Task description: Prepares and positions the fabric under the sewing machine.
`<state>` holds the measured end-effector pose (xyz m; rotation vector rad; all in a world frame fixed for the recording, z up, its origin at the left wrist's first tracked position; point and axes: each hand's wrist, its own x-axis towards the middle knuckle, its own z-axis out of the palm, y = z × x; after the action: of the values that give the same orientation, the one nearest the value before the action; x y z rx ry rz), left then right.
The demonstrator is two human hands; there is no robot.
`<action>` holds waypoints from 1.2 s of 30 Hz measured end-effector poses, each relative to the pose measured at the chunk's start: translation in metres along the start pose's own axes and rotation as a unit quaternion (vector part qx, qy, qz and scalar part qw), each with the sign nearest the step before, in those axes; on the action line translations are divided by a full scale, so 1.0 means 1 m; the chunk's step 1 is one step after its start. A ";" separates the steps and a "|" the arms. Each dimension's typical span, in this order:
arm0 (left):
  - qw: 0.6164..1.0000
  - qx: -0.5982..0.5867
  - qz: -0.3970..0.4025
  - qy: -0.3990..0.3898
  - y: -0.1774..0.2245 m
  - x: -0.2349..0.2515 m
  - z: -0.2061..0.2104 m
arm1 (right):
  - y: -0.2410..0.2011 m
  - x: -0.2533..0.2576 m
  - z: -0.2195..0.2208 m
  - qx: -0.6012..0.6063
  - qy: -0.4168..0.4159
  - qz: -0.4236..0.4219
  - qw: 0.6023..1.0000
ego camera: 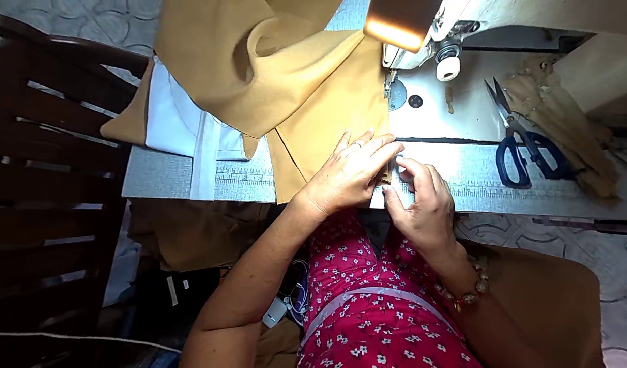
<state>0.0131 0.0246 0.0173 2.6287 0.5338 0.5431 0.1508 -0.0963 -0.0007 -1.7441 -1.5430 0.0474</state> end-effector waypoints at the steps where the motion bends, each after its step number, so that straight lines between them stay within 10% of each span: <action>1: 1.000 0.003 0.002 0.017 -0.001 0.000 0.002 | 0.000 0.002 0.003 -0.010 0.008 -0.005 1.000; 36: 0.982 0.052 0.042 0.174 -0.003 -0.015 0.019 | -0.005 0.015 0.002 -0.124 -0.027 0.000 0.992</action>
<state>0.0076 0.0151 -0.0045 2.6748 0.5700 1.0402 0.1498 -0.0827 0.0074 -1.9496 -1.6462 -0.1023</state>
